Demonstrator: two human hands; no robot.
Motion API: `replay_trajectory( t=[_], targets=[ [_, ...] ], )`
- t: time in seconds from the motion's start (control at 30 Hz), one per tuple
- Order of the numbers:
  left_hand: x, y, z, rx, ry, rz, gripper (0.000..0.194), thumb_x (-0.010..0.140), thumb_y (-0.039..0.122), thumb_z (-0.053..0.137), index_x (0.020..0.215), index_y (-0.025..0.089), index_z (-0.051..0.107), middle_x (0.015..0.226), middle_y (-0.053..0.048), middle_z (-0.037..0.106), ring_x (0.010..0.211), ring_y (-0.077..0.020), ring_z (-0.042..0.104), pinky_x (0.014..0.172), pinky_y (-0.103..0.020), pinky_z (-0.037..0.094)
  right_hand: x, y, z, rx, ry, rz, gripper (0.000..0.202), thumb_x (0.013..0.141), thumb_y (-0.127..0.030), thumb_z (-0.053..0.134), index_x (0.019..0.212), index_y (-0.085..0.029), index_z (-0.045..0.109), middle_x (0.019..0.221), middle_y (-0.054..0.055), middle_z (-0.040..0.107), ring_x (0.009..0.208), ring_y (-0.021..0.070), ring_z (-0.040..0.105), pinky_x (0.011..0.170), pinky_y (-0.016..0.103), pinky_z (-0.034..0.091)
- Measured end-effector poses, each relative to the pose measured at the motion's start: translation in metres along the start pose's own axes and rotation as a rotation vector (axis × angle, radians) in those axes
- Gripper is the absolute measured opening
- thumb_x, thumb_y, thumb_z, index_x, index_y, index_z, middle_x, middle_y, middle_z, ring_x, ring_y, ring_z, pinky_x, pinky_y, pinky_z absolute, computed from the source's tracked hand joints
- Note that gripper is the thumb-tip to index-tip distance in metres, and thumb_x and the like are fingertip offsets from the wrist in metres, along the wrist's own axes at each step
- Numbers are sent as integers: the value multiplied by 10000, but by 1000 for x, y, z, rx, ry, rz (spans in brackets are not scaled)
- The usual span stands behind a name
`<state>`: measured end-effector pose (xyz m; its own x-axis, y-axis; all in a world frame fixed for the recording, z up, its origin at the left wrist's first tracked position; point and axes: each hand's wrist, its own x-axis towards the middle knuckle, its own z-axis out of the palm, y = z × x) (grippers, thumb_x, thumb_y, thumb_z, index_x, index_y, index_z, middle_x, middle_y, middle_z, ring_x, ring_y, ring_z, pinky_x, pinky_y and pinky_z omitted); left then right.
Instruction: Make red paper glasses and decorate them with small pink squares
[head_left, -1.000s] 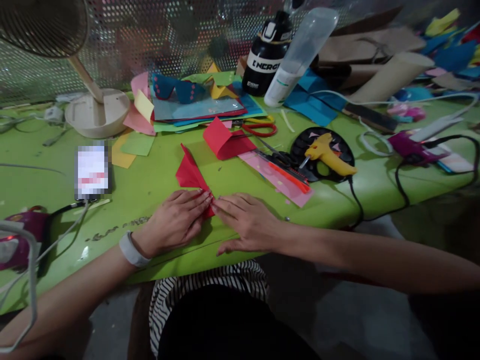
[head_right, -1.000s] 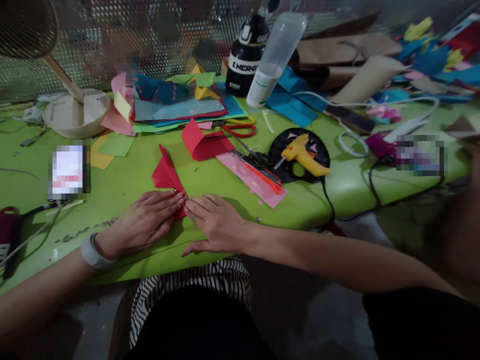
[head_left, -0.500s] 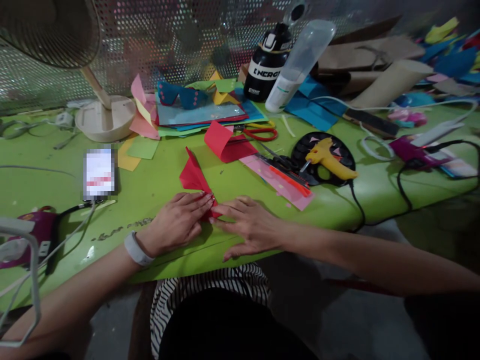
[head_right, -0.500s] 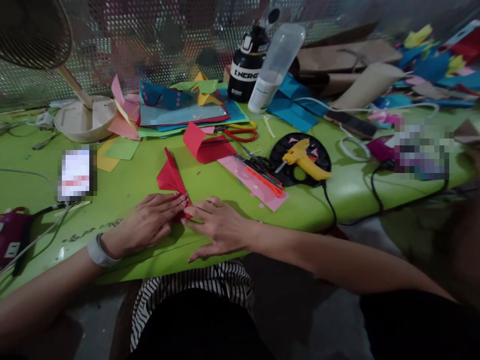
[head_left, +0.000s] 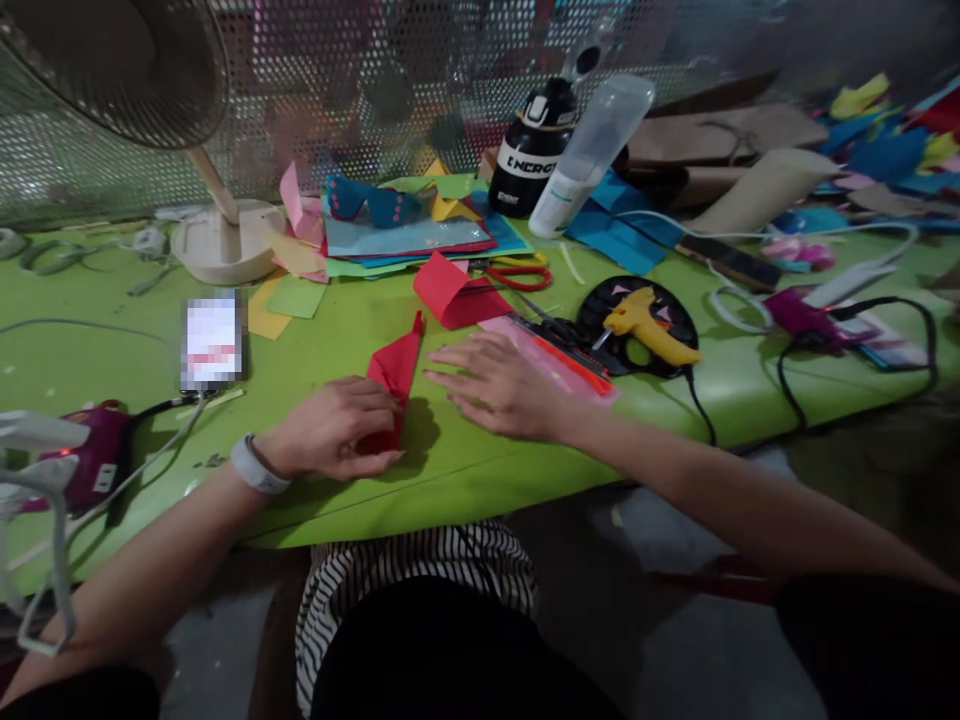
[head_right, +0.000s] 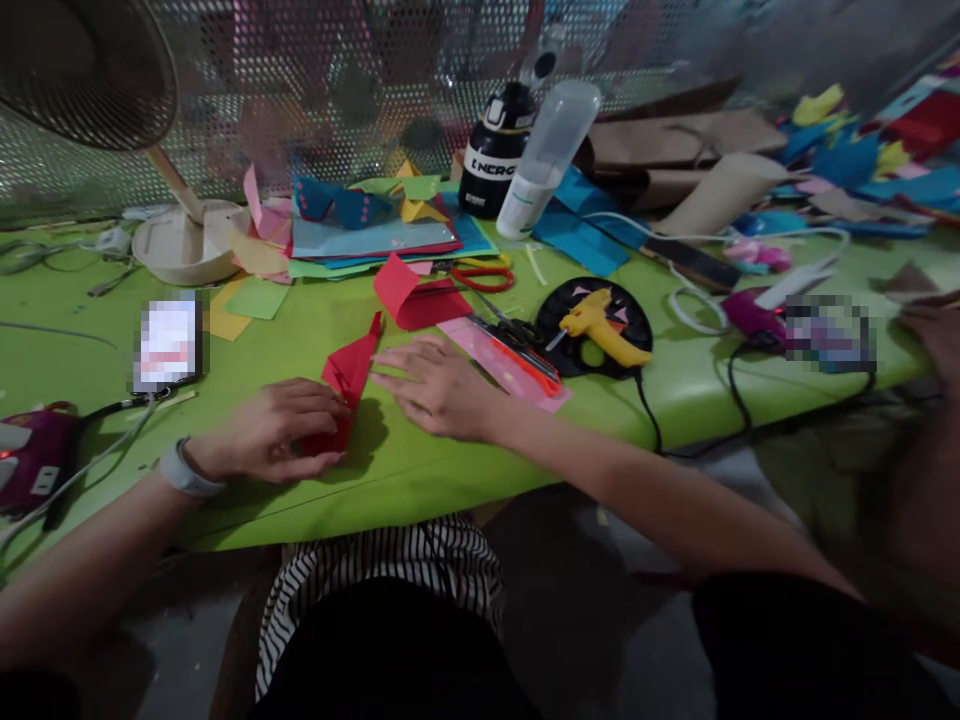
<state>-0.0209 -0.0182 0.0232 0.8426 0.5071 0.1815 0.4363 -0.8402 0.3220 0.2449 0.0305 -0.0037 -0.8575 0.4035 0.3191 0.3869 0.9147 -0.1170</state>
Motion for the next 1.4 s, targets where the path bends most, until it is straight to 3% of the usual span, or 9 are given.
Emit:
replay_trajectory(
  t=[0.1, 0.2, 0.33, 0.53, 0.7, 0.87, 1.0, 1.17, 1.4],
  targets=[
    [0, 0, -7, -15, -35, -2, 234, 875, 412, 546, 862, 202, 646, 956, -86, 693, 973, -209, 626, 890, -359, 498, 17, 18, 7, -26, -90, -80, 504, 854, -123, 506, 1356, -163, 521, 1437, 148, 484, 1316, 279, 433, 1054, 516, 336],
    [-2, 1, -11, 15, -69, -22, 124, 845, 297, 545, 871, 211, 630, 944, -72, 681, 974, -212, 604, 920, -373, 474, 33, 32, 16, -68, -120, -89, 500, 874, -152, 491, 1374, -125, 490, 1450, 173, 460, 1336, 278, 412, 1066, 514, 313],
    [-10, -3, -17, 140, -91, -79, 231, 764, 107, 491, 920, 209, 628, 954, -54, 678, 972, -205, 587, 1000, -404, 426, 44, 38, 19, -82, -113, -64, 339, 930, -237, 461, 1199, -127, 634, 1193, 160, 648, 1106, 264, 569, 1017, 494, 336],
    [-26, -22, -11, 357, 70, -167, 315, 816, 67, 441, 1026, 198, 637, 1051, -58, 691, 1102, -203, 579, 1103, -452, 348, 29, 6, 6, -33, -173, 43, 328, 911, -350, 526, 1100, -127, 676, 982, 141, 675, 913, 261, 603, 818, 412, 434],
    [-21, -25, -1, 426, 74, -290, 365, 812, 83, 445, 1125, 156, 617, 1135, -107, 679, 1072, -235, 614, 991, -432, 460, 15, -34, 10, 134, -147, 143, 413, 916, -273, 501, 1279, -87, 569, 1063, 158, 667, 937, 249, 616, 834, 400, 467],
    [-11, -18, 11, 426, 104, -363, 343, 904, 157, 412, 1197, 127, 586, 1091, -122, 680, 983, -226, 637, 842, -371, 514, 16, -41, 14, 462, -82, 208, 382, 894, -210, 510, 1261, -132, 580, 988, 100, 680, 776, 161, 621, 756, 324, 510],
    [-9, -17, 18, 407, 165, -362, 288, 944, 239, 441, 1135, 144, 634, 1166, -130, 646, 1024, -238, 612, 851, -385, 499, 13, -29, 8, 483, -92, 6, 371, 889, -162, 511, 1250, -159, 596, 1020, 100, 662, 854, 162, 613, 765, 304, 509],
    [-9, -19, 18, 318, 191, -334, 259, 949, 251, 452, 1055, 141, 661, 1091, -101, 674, 987, -216, 616, 853, -355, 502, 13, -23, 9, 87, -60, -338, 328, 932, -121, 456, 1193, -204, 637, 1022, 94, 659, 869, 181, 587, 745, 326, 469],
    [-11, -23, 18, 206, 157, -343, 321, 939, 396, 503, 1104, 155, 638, 1107, -96, 655, 1025, -230, 599, 894, -380, 496, 26, -32, 18, -76, 71, -537, 283, 969, -98, 395, 1056, -147, 659, 979, 73, 684, 827, 160, 577, 714, 302, 453]
  ],
)
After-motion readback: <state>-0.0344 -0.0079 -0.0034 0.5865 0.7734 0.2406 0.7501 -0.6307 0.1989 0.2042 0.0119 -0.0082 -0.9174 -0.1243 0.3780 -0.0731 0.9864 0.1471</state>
